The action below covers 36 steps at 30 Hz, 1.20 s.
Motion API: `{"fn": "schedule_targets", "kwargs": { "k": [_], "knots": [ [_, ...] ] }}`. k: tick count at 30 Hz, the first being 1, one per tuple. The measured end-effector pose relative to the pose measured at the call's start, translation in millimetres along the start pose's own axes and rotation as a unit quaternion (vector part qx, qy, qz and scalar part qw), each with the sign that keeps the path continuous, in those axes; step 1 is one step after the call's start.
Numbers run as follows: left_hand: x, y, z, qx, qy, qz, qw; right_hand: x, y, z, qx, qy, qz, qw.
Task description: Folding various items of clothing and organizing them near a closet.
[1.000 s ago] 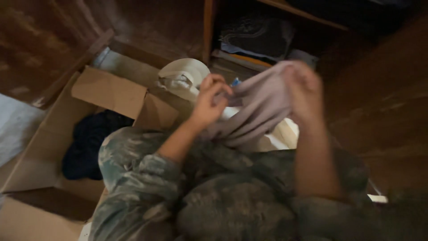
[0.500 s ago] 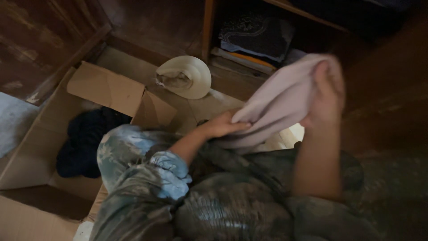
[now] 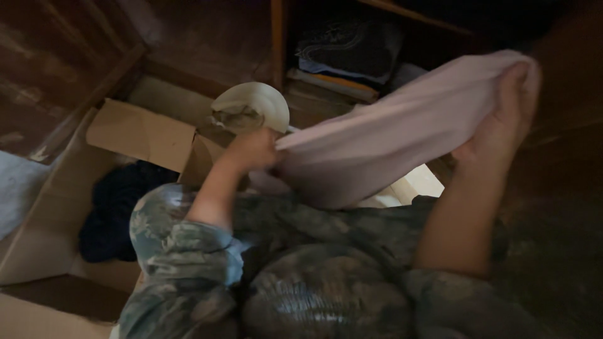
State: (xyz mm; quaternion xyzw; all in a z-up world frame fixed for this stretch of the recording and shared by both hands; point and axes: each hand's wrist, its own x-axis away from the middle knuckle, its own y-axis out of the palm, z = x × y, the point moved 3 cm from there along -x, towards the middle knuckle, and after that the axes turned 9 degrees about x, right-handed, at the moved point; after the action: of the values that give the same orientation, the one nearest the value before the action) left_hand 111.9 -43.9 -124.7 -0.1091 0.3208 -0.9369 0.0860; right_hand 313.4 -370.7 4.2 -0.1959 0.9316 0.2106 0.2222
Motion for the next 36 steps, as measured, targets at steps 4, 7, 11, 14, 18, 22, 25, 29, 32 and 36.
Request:
{"fn": "schedule_targets", "kwargs": {
  "k": [4, 7, 11, 14, 18, 22, 25, 29, 32, 36],
  "knots": [
    [-17.5, 16.9, -55.8, -0.087, -0.069, 0.013, 0.994, -2.6, -18.8, -3.6, 0.028, -0.02, 0.019, 0.999],
    [-28.8, 14.5, -97.1, -0.091, -0.122, 0.043, 0.987, -8.8, -45.4, -4.8, 0.024, -0.043, 0.022, 0.999],
    [-44.6, 7.4, -153.5, -0.077, -0.139, 0.079, 0.984, -18.1, -82.3, -6.6, 0.056, -0.043, 0.026, 0.997],
    [-41.3, -22.4, -168.5, -0.04, -0.036, 0.118, 0.992, -23.3, -97.5, -10.5, -0.038, -0.025, 0.005, 0.999],
    [-3.6, -112.8, -156.9, 0.095, -0.102, 0.202, 0.969, -33.2, -90.9, -27.1, -0.015, -0.042, -0.037, 0.998],
    [75.7, -186.8, -72.7, 0.502, -0.002, 0.296, 0.812, -43.3, -82.4, -31.6, -0.008, -0.052, -0.031, 0.998],
    [95.7, -200.4, -51.7, 0.615, 0.123, 0.314, 0.713, -42.4, -51.2, -33.4, -0.002, -0.029, -0.044, 0.999],
    [53.1, -106.5, -203.0, 0.686, 0.101, 0.126, 0.71, -37.3, -41.8, -11.4, 0.071, -0.052, 0.049, 0.995],
    [80.0, -7.9, -224.4, 0.712, -0.086, 0.027, 0.696, -38.2, -79.6, 28.0, 0.027, -0.019, 0.058, 0.998],
    [114.6, 15.5, -238.3, 0.724, -0.156, 0.04, 0.671, -21.8, -99.2, 37.4, 0.084, 0.065, 0.151, 0.983]
  ]
}}
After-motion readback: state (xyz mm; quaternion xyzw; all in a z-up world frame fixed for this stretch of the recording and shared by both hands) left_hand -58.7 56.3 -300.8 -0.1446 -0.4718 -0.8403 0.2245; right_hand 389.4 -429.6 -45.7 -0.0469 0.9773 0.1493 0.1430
